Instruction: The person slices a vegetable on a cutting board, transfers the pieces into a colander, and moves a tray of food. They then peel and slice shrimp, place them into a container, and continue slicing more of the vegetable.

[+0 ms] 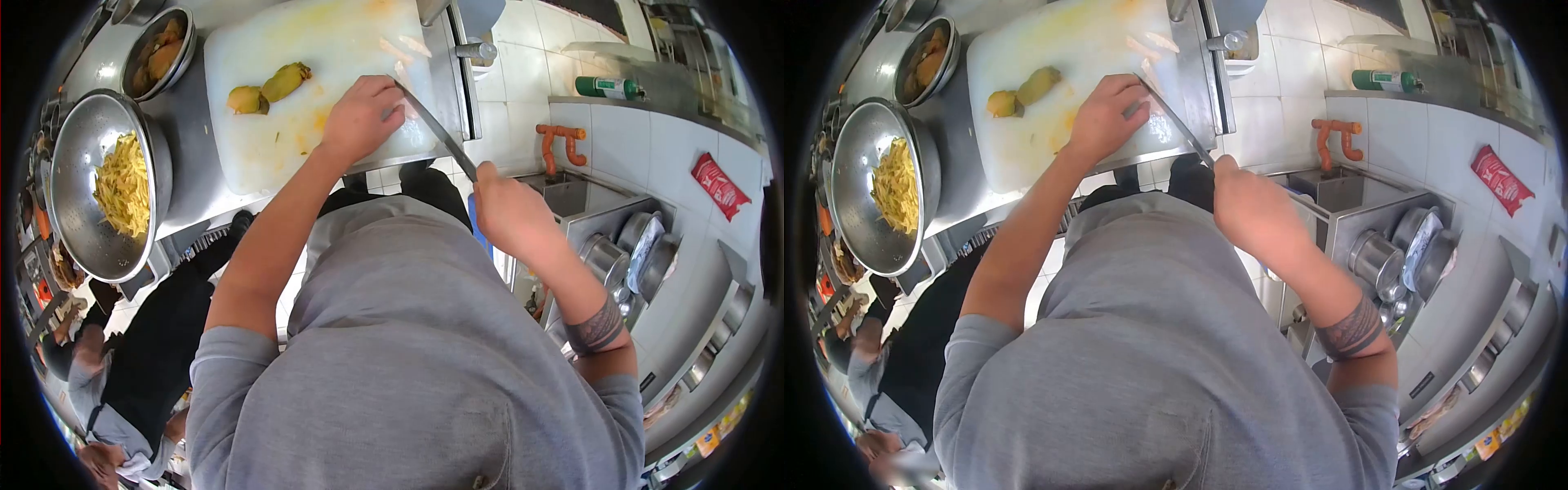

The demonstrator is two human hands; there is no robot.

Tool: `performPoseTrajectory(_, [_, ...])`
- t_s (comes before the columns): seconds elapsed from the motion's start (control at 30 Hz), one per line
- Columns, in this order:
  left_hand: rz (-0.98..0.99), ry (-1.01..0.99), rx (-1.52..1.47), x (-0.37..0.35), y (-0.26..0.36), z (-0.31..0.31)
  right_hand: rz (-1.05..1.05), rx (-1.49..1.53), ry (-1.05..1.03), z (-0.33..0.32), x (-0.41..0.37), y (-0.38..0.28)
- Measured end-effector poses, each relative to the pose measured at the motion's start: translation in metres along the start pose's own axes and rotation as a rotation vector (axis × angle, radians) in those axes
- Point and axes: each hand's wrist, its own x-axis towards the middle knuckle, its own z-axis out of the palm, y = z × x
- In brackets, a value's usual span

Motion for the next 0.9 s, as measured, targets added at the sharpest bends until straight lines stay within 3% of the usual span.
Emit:
performPoseTrajectory(0.27, [0.009, -0.008, -0.004, 0.001, -0.007, 0.001, -0.138, 0.060, 0.052, 0.057, 0.045, 0.023])
performPoseTrajectory(0.37, [0.007, -0.041, -0.014, 0.001, -0.008, -0.002, -0.219, 0.074, 0.247, 0.077, 0.093, 0.017])
performPoseTrajectory(0.6, [-0.064, -0.036, -0.001, -0.005, 0.000, -0.008, -0.178, -0.054, 0.127, -0.011, 0.066, -0.010])
performPoseTrajectory(0.8, [-0.017, 0.066, 0.023, -0.008, 0.000, -0.001, -0.129, -0.071, 0.025, -0.004, 0.022, -0.005])
performPoseTrajectory(0.9, [0.003, -0.018, 0.020, -0.008, -0.003, -0.002, -0.085, -0.035, -0.019, 0.009, 0.025, 0.001])
